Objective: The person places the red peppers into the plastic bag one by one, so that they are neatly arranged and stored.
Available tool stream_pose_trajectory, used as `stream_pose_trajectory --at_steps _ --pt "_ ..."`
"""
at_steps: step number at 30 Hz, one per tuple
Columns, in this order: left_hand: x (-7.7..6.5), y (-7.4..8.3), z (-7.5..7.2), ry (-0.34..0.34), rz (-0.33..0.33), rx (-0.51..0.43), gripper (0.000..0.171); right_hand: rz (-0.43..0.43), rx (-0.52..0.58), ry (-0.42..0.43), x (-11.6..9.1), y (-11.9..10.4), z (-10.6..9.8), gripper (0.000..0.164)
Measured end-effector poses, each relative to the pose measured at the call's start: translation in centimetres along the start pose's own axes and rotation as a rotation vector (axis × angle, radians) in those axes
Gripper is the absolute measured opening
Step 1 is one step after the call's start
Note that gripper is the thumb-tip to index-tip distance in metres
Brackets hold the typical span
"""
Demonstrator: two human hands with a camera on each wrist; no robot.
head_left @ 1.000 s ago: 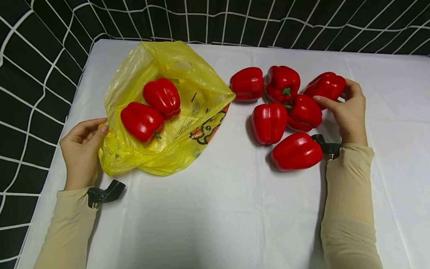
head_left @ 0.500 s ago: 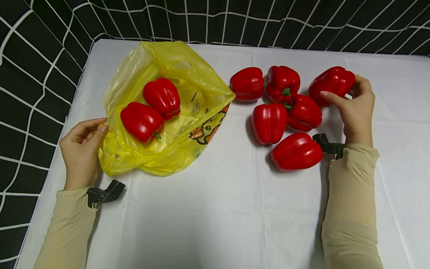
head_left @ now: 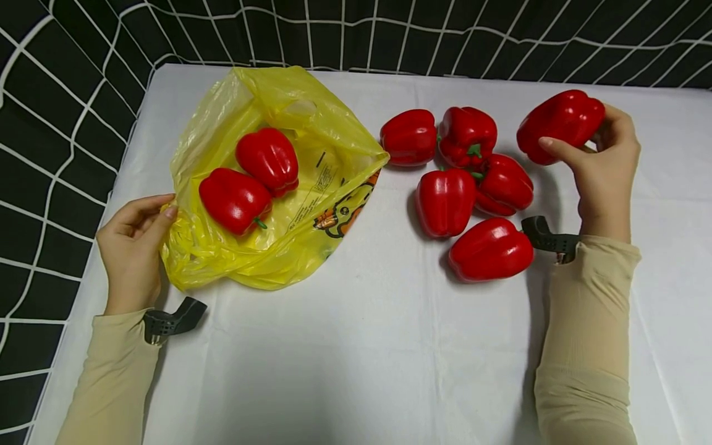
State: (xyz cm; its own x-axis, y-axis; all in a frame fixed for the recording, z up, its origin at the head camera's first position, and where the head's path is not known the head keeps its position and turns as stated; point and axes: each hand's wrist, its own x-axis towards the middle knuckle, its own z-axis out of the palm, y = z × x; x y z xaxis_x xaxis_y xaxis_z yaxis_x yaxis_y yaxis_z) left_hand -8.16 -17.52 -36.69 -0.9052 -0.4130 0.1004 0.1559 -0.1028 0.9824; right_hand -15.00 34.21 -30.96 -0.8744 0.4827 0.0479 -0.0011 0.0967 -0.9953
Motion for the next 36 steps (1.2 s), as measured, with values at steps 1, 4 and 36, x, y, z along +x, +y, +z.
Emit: stream_pose_trajectory --at_steps 1,4,36 --pt "0.0 0.0 0.0 0.001 0.002 -0.001 0.013 -0.007 0.003 -0.002 -0.1 -0.2 0.1 0.070" --pt "0.0 0.0 0.0 0.002 0.007 -0.005 0.013 -0.022 0.006 -0.002 -0.4 -1.0 0.3 0.070" --pt "-0.1 0.1 -0.1 -0.006 -0.003 -0.006 0.015 -0.303 0.126 -0.104 -5.8 -6.9 4.0 0.062"
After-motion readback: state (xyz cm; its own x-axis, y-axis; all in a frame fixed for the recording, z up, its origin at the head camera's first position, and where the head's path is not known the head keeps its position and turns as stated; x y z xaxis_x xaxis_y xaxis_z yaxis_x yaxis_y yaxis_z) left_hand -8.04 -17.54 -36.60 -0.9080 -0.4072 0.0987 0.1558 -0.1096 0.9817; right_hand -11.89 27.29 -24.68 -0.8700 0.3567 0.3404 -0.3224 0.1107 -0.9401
